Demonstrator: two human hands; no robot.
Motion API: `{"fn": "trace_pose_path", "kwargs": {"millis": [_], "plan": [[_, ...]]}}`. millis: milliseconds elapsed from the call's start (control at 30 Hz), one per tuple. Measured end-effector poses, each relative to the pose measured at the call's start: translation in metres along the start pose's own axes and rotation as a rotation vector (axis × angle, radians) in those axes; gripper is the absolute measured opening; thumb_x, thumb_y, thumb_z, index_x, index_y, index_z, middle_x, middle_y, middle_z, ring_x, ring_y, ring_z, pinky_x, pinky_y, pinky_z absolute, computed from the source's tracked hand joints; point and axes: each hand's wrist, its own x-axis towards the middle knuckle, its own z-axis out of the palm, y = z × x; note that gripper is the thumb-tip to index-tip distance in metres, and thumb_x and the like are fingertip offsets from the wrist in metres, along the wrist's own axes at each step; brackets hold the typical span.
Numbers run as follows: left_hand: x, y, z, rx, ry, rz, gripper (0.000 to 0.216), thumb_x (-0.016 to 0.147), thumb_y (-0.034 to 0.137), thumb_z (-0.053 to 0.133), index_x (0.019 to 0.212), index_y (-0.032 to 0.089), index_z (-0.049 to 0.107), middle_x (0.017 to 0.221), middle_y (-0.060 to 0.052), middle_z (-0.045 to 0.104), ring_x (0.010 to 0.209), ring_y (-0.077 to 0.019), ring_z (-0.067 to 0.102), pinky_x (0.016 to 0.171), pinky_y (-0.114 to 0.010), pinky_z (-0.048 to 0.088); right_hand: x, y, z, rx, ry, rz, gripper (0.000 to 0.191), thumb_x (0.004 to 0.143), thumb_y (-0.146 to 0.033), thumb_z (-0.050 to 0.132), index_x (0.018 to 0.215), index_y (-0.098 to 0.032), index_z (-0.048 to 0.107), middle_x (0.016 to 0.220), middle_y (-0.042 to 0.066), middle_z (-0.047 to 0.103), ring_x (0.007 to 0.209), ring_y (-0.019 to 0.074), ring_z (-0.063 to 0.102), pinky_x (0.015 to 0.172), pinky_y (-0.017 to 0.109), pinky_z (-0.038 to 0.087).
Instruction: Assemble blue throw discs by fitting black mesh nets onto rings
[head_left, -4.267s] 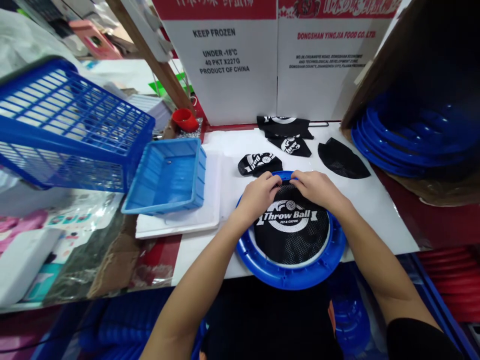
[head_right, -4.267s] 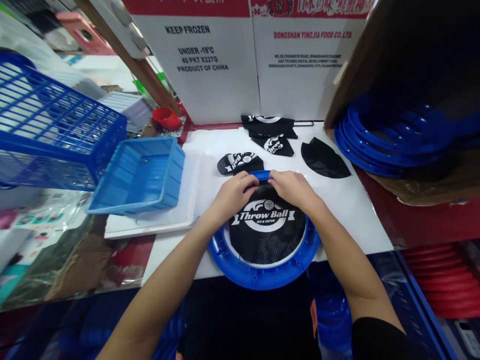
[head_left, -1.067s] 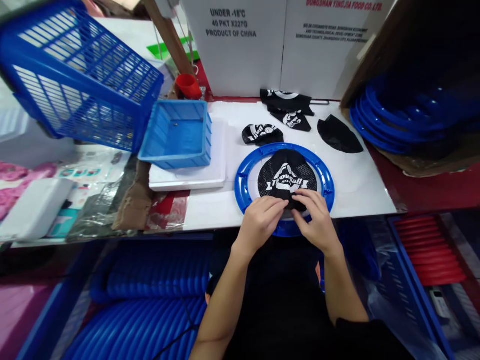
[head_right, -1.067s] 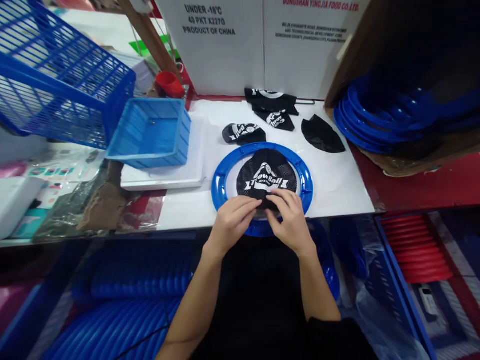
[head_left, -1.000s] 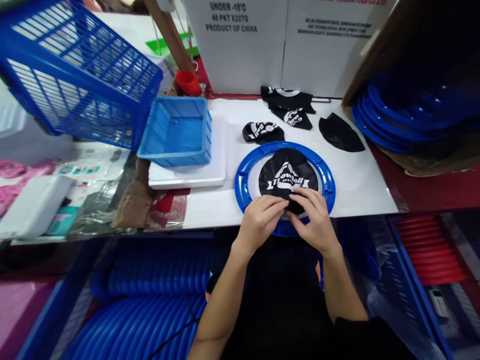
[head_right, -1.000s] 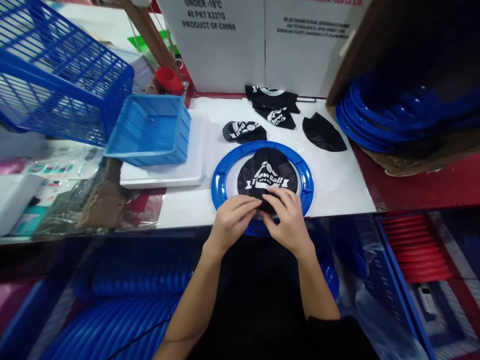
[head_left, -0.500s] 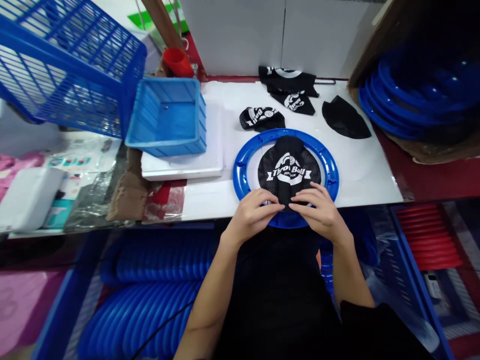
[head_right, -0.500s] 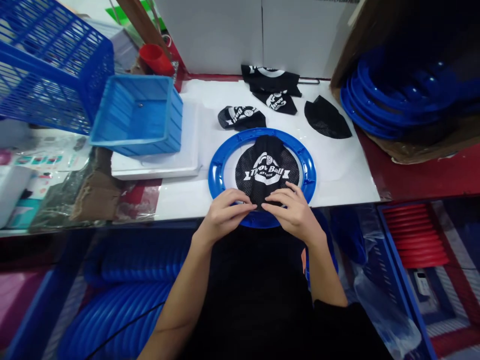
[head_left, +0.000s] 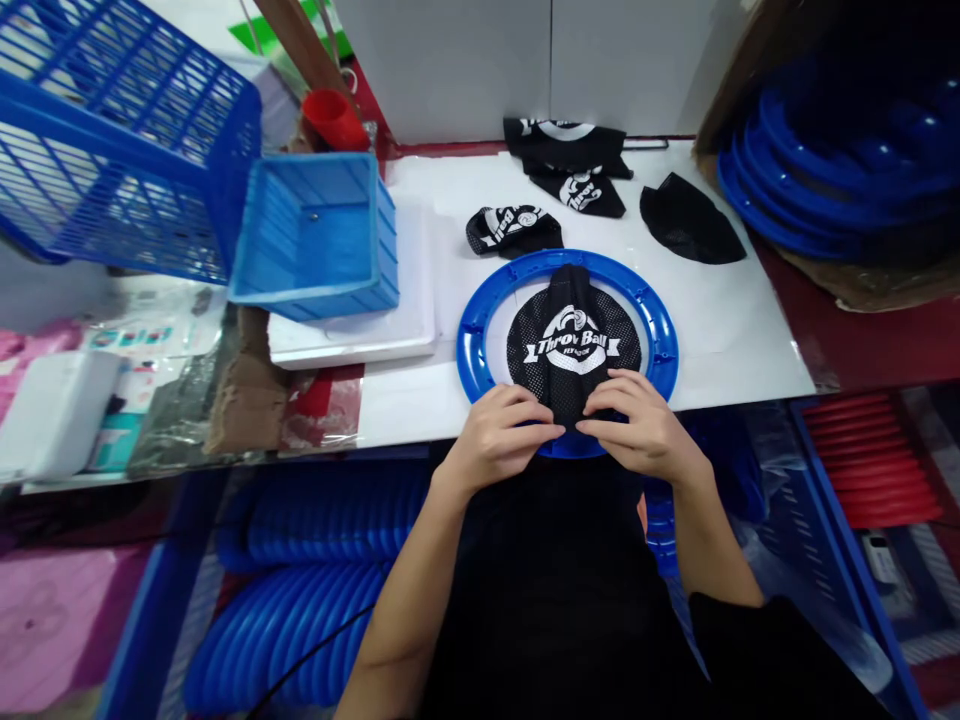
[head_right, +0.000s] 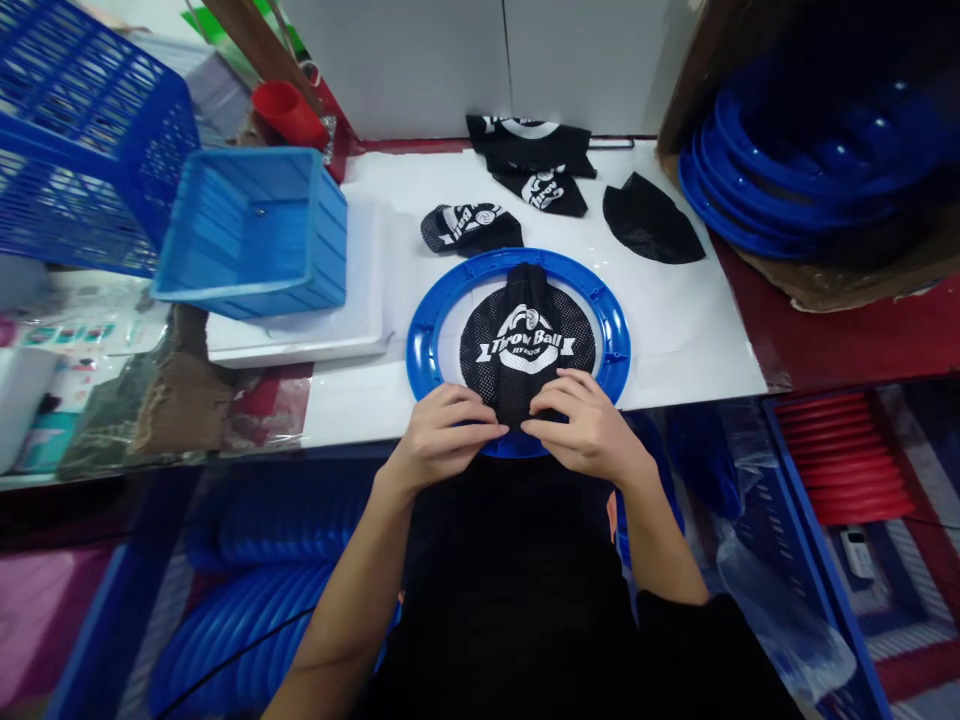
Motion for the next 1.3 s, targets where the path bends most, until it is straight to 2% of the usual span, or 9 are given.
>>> {"fn": "trace_pose_path", "kwargs": {"millis": [200, 433, 567, 767, 933, 1133, 1300], "plan": [[0.003, 0.0, -0.002, 0.007, -0.036, 0.002, 0.02, 0.101, 0.011, 0.064, 0.101, 0.024, 0.079, 0.093, -0.004, 0.08, 0.087, -0.0189, 0.067, 0.075, -0.034, 0.053, 0.001, 0.0, -0.003, -0.014, -0.064, -0.011, 0.025, 0.103, -0.011, 0.059, 0.095, -0.027, 0.076, 0.095, 0.001, 0.078, 0.097, 0.0199, 0.072, 0.108, 0.053, 0.054], [0.004, 0.004, -0.002, -0.005, -0.043, -0.056, 0.014, 0.103, 0.015, 0.065, 0.102, 0.022, 0.077, 0.093, -0.006, 0.078, 0.087, -0.0194, 0.067, 0.076, -0.035, 0.054, 0.004, -0.008, 0.003, 0.051, -0.026, 0.082, 0.02, 0.1, -0.015, 0.061, 0.109, -0.024, 0.077, 0.098, 0.004, 0.08, 0.092, 0.0209, 0.073, 0.106, 0.053, 0.054], [0.005, 0.005, -0.001, -0.017, -0.025, -0.056, 0.012, 0.102, 0.014, 0.067, 0.1, 0.021, 0.076, 0.094, -0.006, 0.077, 0.09, -0.0203, 0.067, 0.078, -0.036, 0.056, 0.006, -0.01, 0.006, -0.041, -0.063, 0.081, 0.02, 0.103, -0.019, 0.064, 0.115, -0.024, 0.079, 0.094, 0.004, 0.079, 0.092, 0.022, 0.071, 0.106, 0.054, 0.051], [0.006, 0.005, -0.003, -0.059, -0.024, -0.052, 0.012, 0.101, 0.013, 0.068, 0.102, 0.022, 0.076, 0.104, -0.006, 0.083, 0.094, -0.0209, 0.069, 0.083, -0.037, 0.058, 0.004, -0.008, 0.008, -0.083, -0.042, 0.059, 0.02, 0.102, -0.018, 0.065, 0.106, -0.03, 0.081, 0.091, 0.001, 0.078, 0.094, 0.022, 0.069, 0.111, 0.057, 0.046], [0.005, 0.004, -0.005, -0.11, -0.067, -0.087, 0.015, 0.102, 0.017, 0.068, 0.105, 0.026, 0.08, 0.101, -0.002, 0.086, 0.098, -0.0211, 0.071, 0.085, -0.037, 0.058, 0.0, -0.005, 0.009, -0.126, 0.043, -0.035, 0.017, 0.099, -0.017, 0.068, 0.102, -0.029, 0.079, 0.095, 0.001, 0.079, 0.094, 0.0215, 0.069, 0.107, 0.055, 0.05], [0.008, 0.005, -0.01, -0.076, -0.151, -0.12, 0.017, 0.102, 0.017, 0.066, 0.099, 0.025, 0.08, 0.107, -0.006, 0.084, 0.101, -0.0227, 0.069, 0.088, -0.04, 0.058, -0.004, -0.002, 0.008, -0.018, -0.007, -0.001, 0.026, 0.098, -0.015, 0.069, 0.108, -0.035, 0.081, 0.1, 0.0, 0.08, 0.1, 0.023, 0.07, 0.107, 0.057, 0.052], [0.01, 0.007, -0.012, -0.057, -0.164, -0.14, 0.015, 0.102, 0.016, 0.067, 0.096, 0.023, 0.078, 0.106, -0.006, 0.081, 0.102, -0.0238, 0.067, 0.089, -0.042, 0.056, -0.002, -0.002, 0.005, -0.043, 0.003, -0.058, 0.025, 0.099, -0.011, 0.067, 0.106, -0.032, 0.079, 0.098, 0.001, 0.079, 0.098, 0.0227, 0.069, 0.104, 0.055, 0.055]]}}
